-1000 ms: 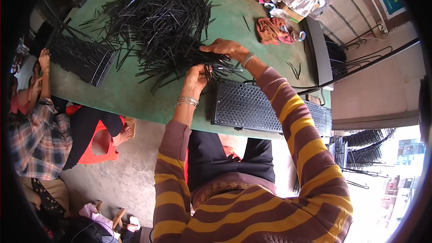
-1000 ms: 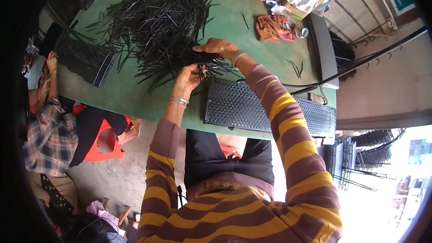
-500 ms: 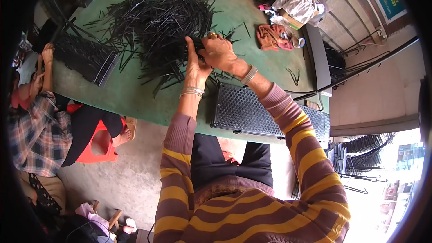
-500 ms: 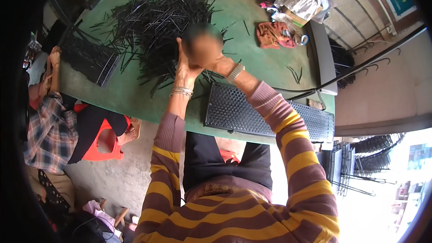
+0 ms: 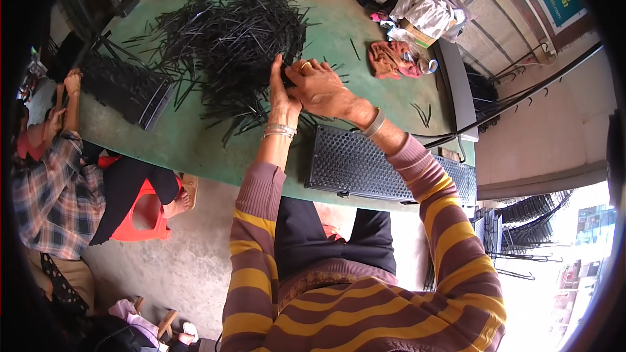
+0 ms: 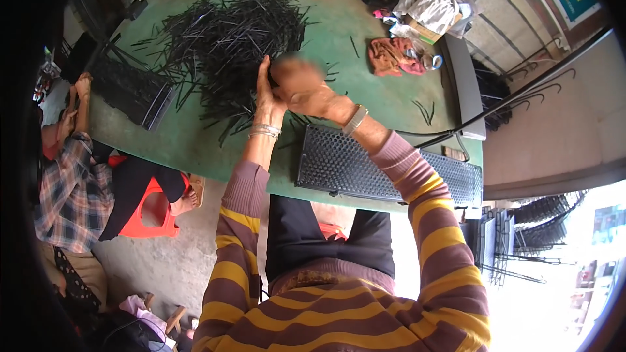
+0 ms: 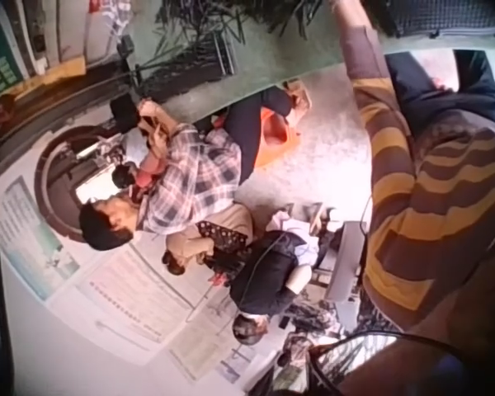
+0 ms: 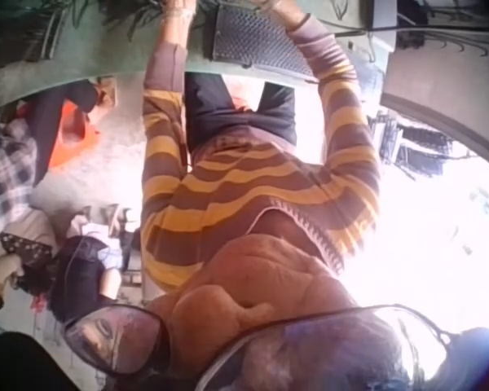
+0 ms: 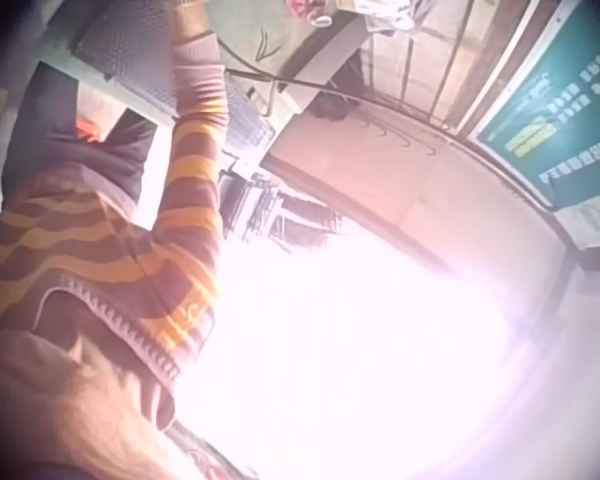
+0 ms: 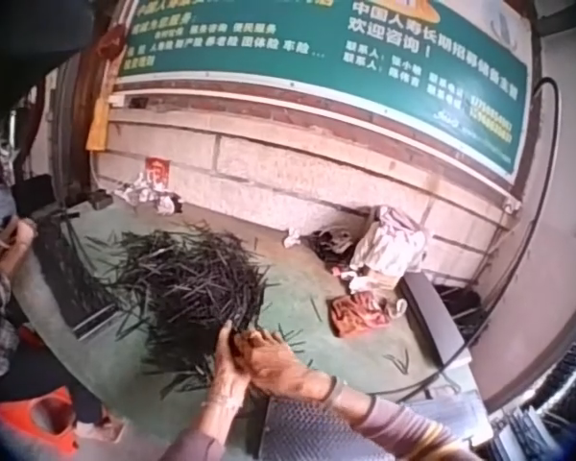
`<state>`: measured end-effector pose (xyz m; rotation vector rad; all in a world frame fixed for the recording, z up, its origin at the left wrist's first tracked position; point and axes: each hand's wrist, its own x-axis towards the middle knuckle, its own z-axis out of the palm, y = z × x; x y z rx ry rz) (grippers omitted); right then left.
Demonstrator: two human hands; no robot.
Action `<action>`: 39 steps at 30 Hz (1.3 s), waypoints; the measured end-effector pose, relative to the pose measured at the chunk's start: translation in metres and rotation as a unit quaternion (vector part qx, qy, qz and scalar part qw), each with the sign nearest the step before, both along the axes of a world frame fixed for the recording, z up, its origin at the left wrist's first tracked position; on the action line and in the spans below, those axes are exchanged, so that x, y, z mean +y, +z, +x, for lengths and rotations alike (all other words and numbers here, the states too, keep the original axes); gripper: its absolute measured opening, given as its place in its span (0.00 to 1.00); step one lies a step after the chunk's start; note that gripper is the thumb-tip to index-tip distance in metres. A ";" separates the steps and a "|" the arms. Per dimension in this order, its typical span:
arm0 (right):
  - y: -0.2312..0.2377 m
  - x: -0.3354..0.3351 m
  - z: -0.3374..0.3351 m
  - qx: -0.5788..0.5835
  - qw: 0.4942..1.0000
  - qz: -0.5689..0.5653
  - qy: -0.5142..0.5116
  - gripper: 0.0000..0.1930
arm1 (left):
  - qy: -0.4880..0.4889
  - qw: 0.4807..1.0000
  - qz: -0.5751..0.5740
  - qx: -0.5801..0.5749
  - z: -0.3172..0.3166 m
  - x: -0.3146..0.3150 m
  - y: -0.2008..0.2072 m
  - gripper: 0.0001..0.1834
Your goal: Assembling a black metal mesh component by weaving thin black rods into the frame.
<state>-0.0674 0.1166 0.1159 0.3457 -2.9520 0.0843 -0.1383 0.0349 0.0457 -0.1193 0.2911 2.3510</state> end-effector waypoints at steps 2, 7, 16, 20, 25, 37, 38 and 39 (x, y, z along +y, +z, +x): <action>0.009 0.012 -0.001 -0.017 0.988 -0.150 0.026 0.23 | 0.045 0.995 -0.088 -0.004 -0.003 0.004 0.009 0.20; 0.023 0.030 0.009 0.088 0.995 -0.017 -0.053 0.39 | 0.065 0.986 -0.154 0.026 -0.004 0.017 0.051 0.20; 0.000 0.034 0.011 -0.028 1.000 -0.001 -0.012 0.56 | 0.088 0.996 -0.019 -0.028 -0.031 -0.001 0.008 0.14; -0.014 0.035 0.005 0.013 0.999 0.033 -0.017 0.45 | 0.108 0.992 -0.043 -0.047 -0.031 0.000 0.012 0.24; -0.016 0.040 -0.005 0.036 0.997 0.066 -0.005 0.18 | 0.097 0.993 -0.035 -0.053 -0.039 -0.006 0.017 0.19; -0.015 0.055 0.001 0.068 0.988 0.132 0.038 0.06 | 0.087 0.994 0.039 -0.044 -0.048 0.005 -0.008 0.15; -0.009 0.053 0.004 0.068 0.988 0.132 0.038 0.06 | 0.087 0.994 0.039 -0.045 -0.052 0.002 -0.011 0.15; -0.003 0.053 0.008 0.033 0.992 0.121 0.027 0.07 | 0.099 0.992 0.054 -0.055 -0.060 -0.004 -0.016 0.14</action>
